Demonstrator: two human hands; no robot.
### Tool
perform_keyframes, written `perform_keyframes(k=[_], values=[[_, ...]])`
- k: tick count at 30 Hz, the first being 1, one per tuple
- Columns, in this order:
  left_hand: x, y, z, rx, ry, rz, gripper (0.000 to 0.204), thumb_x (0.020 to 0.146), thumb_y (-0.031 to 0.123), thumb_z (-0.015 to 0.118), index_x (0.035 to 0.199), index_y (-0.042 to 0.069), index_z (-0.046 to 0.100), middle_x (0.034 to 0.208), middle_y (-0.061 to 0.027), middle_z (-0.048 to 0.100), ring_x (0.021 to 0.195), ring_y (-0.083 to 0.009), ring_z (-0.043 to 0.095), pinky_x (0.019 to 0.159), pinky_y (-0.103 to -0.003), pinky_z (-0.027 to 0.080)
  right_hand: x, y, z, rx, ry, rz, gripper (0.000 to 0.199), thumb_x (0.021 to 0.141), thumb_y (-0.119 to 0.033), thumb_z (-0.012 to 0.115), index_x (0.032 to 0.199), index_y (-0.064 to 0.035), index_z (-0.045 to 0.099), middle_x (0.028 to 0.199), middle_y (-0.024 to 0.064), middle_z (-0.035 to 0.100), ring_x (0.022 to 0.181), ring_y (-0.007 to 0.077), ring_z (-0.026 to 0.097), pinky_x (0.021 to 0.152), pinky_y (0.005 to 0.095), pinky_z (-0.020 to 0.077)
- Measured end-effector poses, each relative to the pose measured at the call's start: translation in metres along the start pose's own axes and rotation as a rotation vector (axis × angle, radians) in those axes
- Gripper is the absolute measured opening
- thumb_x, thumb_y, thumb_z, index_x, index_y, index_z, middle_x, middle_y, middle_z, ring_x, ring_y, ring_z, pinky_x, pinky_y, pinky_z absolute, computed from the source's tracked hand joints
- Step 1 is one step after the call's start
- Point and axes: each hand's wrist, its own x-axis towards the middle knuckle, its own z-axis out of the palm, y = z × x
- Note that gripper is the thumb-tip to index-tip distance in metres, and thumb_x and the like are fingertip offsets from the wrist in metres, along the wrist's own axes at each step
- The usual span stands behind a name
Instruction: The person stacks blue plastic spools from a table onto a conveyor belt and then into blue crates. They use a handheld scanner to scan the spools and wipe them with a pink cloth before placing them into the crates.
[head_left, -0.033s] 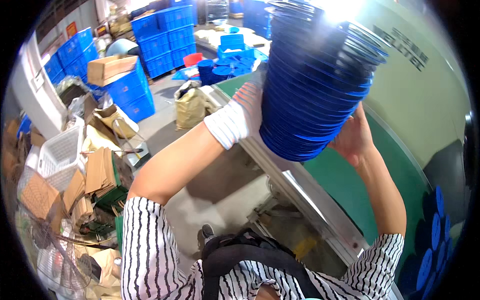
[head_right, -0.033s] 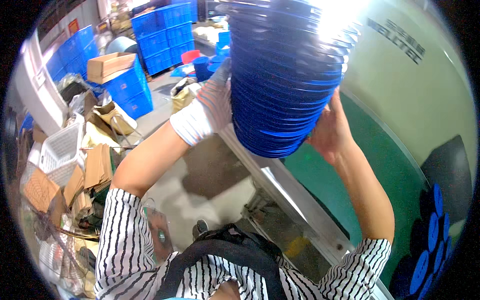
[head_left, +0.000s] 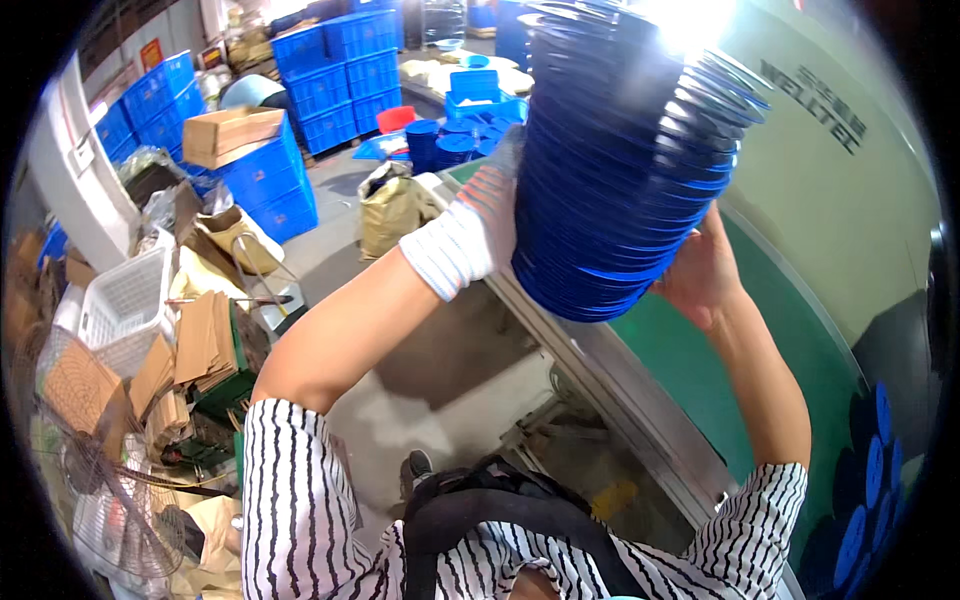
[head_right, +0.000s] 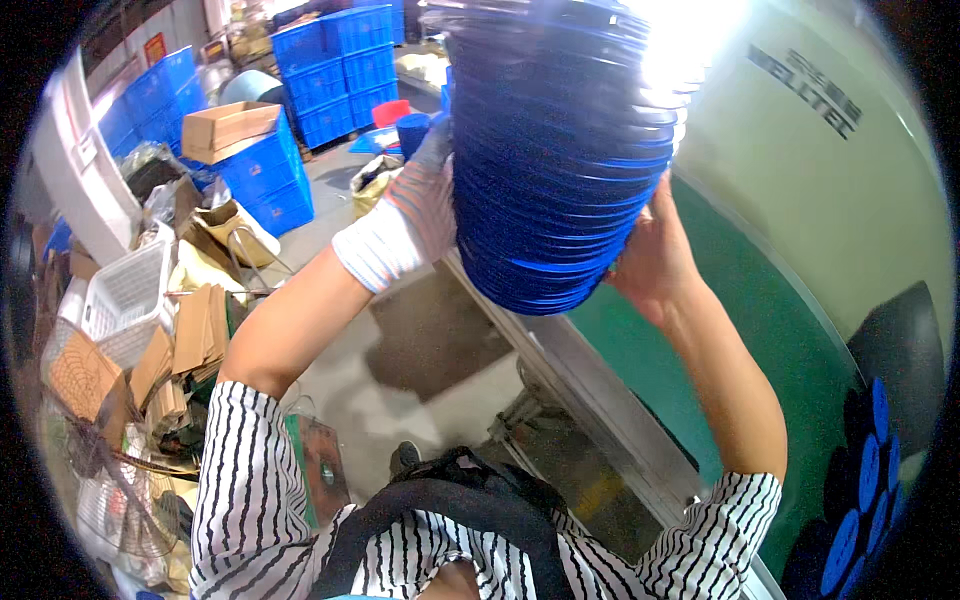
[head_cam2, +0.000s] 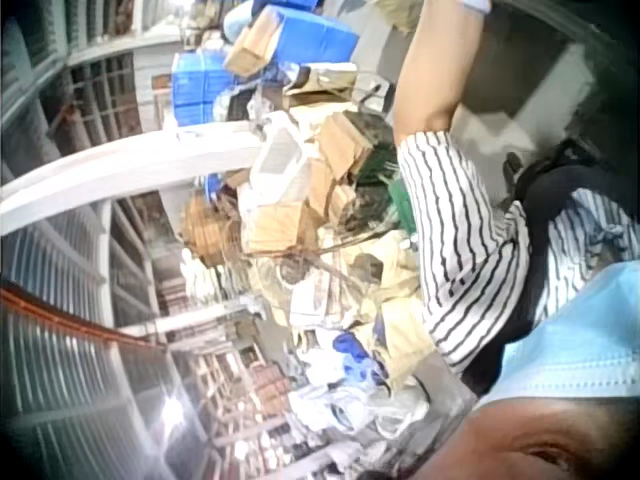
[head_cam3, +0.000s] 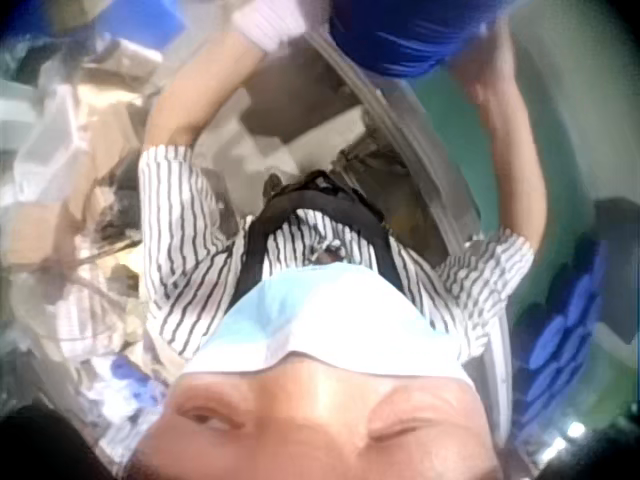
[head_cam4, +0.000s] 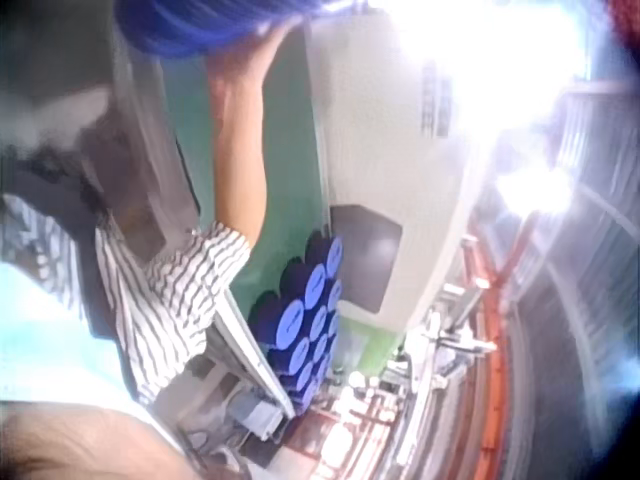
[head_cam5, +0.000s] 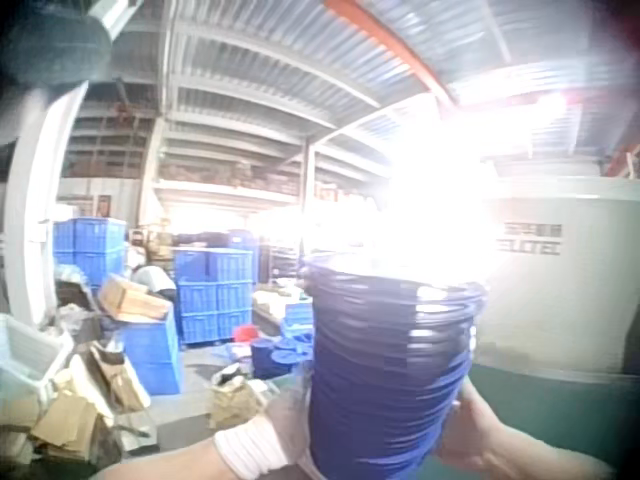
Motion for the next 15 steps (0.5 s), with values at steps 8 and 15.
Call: perform_keyframes(k=[8,15], values=[[-0.126,0.121,-0.177,0.111,0.521,0.305,0.051,0.099,0.049,0.043,0.135,0.014,0.051,0.137,-0.0054,0.055,0.125,-0.0259,0.051,0.109,-0.047,0.036,0.158,0.094,0.204,0.114,-0.281,0.239,0.085,0.089,-0.078,0.025,0.143,-0.0156,0.044,0.146,0.0034,0.047,0.135,0.0235,0.039,0.110,0.0535,0.0213],[-0.190,0.165,-0.304,-0.046,0.694,0.332,0.058,0.095,0.053,0.052,0.137,0.014,0.048,0.140,-0.0051,0.051,0.128,-0.0263,0.048,0.108,-0.049,0.039,0.265,0.163,0.312,0.104,-0.634,0.300,0.070,0.085,-0.081,0.035,0.131,-0.0318,0.054,0.142,-0.0029,0.047,0.126,0.0185,0.040,0.103,0.0447,0.0250]])
